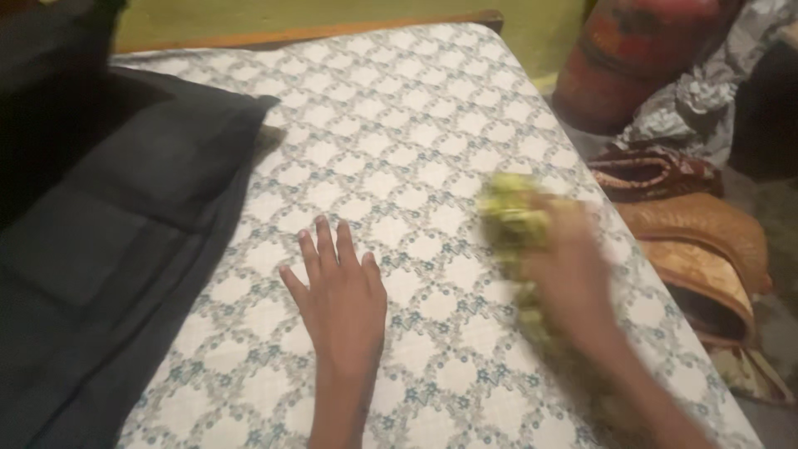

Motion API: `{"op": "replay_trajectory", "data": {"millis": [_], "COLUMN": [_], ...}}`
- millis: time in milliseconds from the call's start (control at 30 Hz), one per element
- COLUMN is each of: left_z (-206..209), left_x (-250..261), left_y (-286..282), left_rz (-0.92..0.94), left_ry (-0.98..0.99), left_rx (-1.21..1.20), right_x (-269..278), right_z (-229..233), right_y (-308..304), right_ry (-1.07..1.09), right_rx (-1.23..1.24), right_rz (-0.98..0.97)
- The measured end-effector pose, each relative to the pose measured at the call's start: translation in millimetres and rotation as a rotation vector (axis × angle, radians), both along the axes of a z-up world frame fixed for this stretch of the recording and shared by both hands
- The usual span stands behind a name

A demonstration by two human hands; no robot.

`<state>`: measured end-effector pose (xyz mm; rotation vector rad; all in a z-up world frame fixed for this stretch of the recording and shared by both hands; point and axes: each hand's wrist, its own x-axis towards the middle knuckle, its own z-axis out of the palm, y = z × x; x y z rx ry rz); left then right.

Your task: The person wipes a patterned bedsheet with a yellow cloth, then folds a pillowcase and inserts a pillow. The person smooths the sheet and folds the pillowcase over the pillow.

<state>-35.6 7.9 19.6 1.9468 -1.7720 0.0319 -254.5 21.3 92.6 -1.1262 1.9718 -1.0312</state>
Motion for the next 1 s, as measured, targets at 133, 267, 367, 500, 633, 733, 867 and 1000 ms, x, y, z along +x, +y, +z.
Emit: {"op": "replay_trajectory", "data": {"millis": [133,267,367,500,633,733,867,1000], "left_z": [-9,-10,-12,-7,-5,-8,-14,-14], "left_x": [-3,-1,1,-3,-4,-2,0,3], "left_y": [-1,-8,1,-3,0,-1,-4,-4], "left_rz": [-0.006,-0.010,-0.017,-0.018,0.002,0.007,0.009,-0.013], "left_ry": [-0.050,-0.039,-0.021,-0.028,-0.048,-0.056,-0.053,-0.056], "left_rx": [0.013,0.010,0.008,-0.026,-0.059,-0.050,-0.016,-0.007], "right_x": [94,98,50,-24,-16,41,105,85], "right_z": [-23,-33,-29,-4,6,-9,-39,-52], "right_y": [-21,-23,-16,-10,-13,-17,-25,-33], "right_ry": [0.716,0.784,0.573,0.911,0.765,0.433,0.657,0.846], "right_rx": [-0.070,-0.180,0.061,-0.049,-0.036,-0.052,-0.295,-0.375], "right_rz": [0.359,0.445,0.342,0.197,0.144,0.222,0.378,0.422]}}
